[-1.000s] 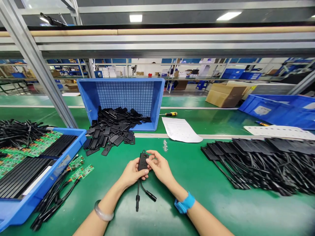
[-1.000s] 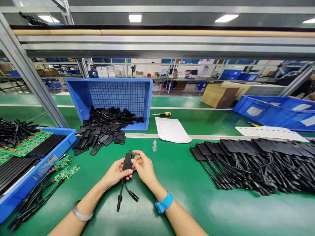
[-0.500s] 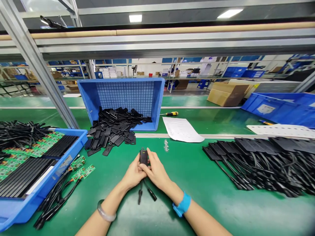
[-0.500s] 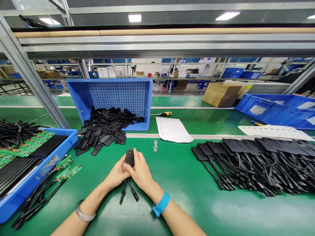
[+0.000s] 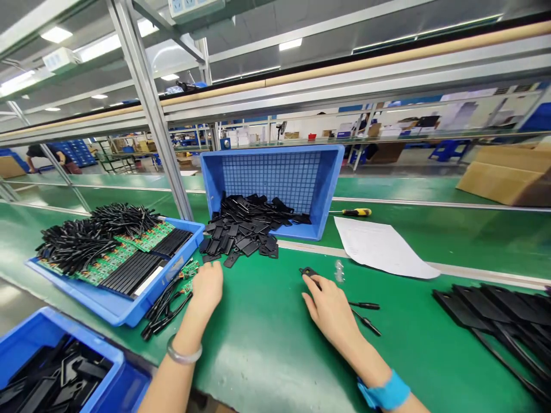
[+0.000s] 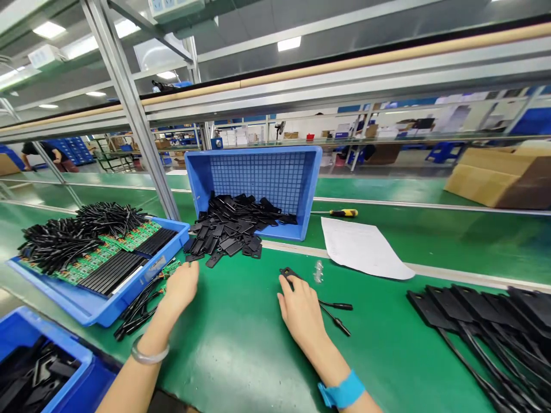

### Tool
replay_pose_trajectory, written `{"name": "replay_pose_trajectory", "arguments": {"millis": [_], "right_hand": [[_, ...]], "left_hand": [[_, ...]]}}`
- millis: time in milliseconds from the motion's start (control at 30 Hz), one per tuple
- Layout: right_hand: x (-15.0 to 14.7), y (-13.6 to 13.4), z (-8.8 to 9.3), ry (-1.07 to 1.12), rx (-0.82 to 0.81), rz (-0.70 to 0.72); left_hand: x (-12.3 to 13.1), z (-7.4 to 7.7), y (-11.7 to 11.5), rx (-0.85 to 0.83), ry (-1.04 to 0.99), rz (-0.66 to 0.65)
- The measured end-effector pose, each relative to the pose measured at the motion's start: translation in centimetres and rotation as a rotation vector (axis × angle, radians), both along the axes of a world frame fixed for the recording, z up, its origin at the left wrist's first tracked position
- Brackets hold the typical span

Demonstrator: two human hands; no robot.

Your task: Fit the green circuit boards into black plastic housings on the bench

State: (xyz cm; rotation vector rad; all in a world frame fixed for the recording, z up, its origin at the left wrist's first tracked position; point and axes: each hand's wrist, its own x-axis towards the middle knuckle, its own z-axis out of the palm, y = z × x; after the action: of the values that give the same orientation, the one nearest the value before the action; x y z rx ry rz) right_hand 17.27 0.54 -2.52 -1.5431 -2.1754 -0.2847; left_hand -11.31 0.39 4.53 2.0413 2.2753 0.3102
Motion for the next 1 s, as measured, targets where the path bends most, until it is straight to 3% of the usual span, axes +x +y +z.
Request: {"name": "replay_pose_trajectory", "arguments": {"millis": [133, 233, 300, 400, 433, 500, 567, 633, 767, 867, 1000], "right_hand": [[-1.8, -1.5, 0.7, 0.217, -0.117, 0.174], [-3.1, -2.3, 1.0, 0.513, -0.325, 0.325], [-3.9, -2.7, 1.1, 0.757, -0.569, 0.420], [-4.8, -3.4, 1.3, 1.211, -0.980, 0.455], [-5.0, -3.5, 1.4, 1.372, -1.080, 0.443], [-5.2, -3.6, 1.6, 1.642, -1.185, 0.405], [-5.2, -3.5, 1.7, 1.785, -1.184, 0.349], [-4.9, -3.1, 1.7, 1.804, -1.118, 0.279], [-4.4, -2.4, 1.5, 1.762, -0.985, 0.203], [-4.2, -2.0, 1.7, 1.810, -0.948, 0.167], [-3.9, -1.9, 2.4, 1.864, -0.921, 0.158]], "left_hand": [[-4.1, -0.1, -2.8, -0.087, 0.156, 0.178], [-4.8, -0.4, -3.8, -0.127, 0.189, 0.152], [-3.9, -0.5, -3.9, -0.120, 0.080, 0.053], [-0.8, -0.6, -3.2, -0.090, -0.329, -0.234], [0.4, -0.7, -2.7, -0.088, -0.453, -0.345], [2.7, -0.9, -1.0, -0.068, -0.497, -0.481], [4.5, -1.2, 1.5, -0.004, -0.319, -0.450], [5.5, -1.5, 4.4, 0.063, -0.156, -0.337], [6.1, -2.4, 9.1, 0.122, -0.044, -0.217], [6.2, -3.2, 10.2, 0.154, 0.000, -0.238], [5.8, -3.6, 9.4, 0.147, 0.001, -0.285]]}}
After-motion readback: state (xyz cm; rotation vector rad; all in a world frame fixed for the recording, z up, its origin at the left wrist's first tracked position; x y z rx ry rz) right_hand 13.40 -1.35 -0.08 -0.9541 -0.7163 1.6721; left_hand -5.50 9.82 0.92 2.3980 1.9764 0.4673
